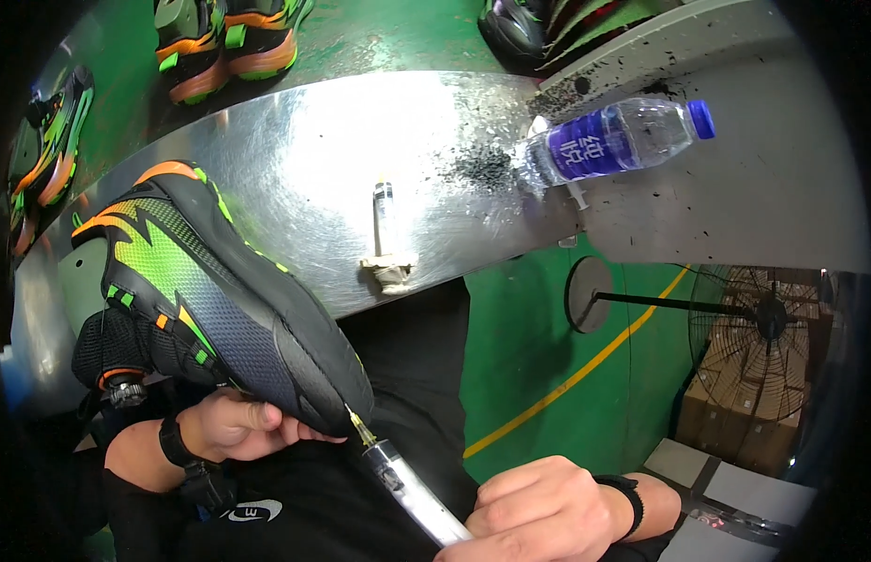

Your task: Using a syringe to apply a specific liquid or adhesive to the sole or seams of shoes during manufacturing.

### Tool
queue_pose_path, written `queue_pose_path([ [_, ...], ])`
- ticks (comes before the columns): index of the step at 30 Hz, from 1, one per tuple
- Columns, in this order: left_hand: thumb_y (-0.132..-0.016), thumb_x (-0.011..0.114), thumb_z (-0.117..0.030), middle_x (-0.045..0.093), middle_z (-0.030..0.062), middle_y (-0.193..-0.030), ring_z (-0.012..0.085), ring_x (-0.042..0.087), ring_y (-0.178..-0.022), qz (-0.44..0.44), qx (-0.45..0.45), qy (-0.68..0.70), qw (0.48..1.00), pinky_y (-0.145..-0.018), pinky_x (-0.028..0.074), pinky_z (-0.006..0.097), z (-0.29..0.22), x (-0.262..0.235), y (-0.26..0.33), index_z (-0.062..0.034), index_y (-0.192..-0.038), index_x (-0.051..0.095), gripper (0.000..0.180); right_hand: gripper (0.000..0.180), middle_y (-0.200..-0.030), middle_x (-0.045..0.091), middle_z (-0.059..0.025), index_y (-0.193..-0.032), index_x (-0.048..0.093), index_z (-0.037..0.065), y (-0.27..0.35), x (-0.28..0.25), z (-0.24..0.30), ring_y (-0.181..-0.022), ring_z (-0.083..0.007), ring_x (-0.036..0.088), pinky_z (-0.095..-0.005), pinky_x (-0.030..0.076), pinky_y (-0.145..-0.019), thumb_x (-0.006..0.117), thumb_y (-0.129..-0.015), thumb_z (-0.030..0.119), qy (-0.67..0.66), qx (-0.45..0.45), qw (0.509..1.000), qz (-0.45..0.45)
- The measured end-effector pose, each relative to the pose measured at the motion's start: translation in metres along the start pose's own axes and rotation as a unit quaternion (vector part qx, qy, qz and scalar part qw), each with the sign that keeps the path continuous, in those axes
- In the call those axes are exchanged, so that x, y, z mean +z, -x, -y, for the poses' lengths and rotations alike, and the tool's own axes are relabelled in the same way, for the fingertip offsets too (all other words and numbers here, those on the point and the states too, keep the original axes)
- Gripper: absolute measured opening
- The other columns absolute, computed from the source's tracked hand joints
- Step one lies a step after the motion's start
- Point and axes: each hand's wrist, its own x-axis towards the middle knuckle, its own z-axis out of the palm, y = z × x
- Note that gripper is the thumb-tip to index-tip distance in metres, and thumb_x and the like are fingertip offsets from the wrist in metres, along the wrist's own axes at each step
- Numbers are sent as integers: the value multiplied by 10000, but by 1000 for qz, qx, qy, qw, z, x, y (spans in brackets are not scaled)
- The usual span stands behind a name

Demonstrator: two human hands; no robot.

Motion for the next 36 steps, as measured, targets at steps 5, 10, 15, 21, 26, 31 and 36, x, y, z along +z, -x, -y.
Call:
queue_pose_path([
  [5,-960,490,-198,440,116,-1387,266,419,-1281,-18,-4,9,1000,-1082,307,479,2,7,-19,-47,-1371,382,451,265,-650,590,-73,-873,693,9,14,7,-4,-469,-185,491,-291,348,-431,770,-743,227,81,-46,995,-38],
  [10,-941,512,-317,419,141,-1396,303,395,-1303,-18,9,-2,1000,-1061,347,467,-5,28,-38,-43,-1381,356,542,288,-679,620,-59,-866,692,25,15,20,-18,-481,-166,508,-269,357,-434,786,-727,259,264,-125,956,-23],
  [15,-879,510,-503,204,99,-1518,350,348,-1327,-53,7,-51,997,-1033,390,452,-7,36,-43,-19,-1438,218,795,237,-628,491,40,-911,712,93,18,39,-51,-475,-75,364,-186,299,-419,796,-719,203,356,-174,915,-70],
  [21,-878,489,-530,223,93,-1514,349,347,-1329,-64,16,-56,996,-1027,391,443,-8,42,-45,-22,-1439,221,803,256,-625,468,39,-920,706,92,24,48,-67,-476,-75,363,-197,286,-401,800,-703,190,380,-184,902,-88],
  [26,-878,490,-528,216,90,-1517,351,346,-1330,-64,20,-53,996,-1031,384,441,-8,44,-45,-28,-1441,225,799,260,-625,475,39,-914,707,101,23,49,-63,-481,-75,397,-192,314,-407,807,-690,184,392,-176,900,-77],
  [31,-890,521,-464,276,106,-1493,355,353,-1324,-73,36,-37,996,-1033,382,443,0,31,-30,-25,-1432,247,750,262,-635,541,26,-908,697,93,24,32,-44,-523,-86,494,-194,375,-451,809,-702,210,330,-230,910,-100],
  [36,-922,551,-110,496,132,-1328,262,469,-1235,-82,63,8,995,-1043,374,433,14,9,11,-29,-1324,441,424,368,-951,601,-151,-1105,561,42,0,13,-66,-882,-328,636,-429,539,-731,711,-770,39,92,-146,975,-139],
])
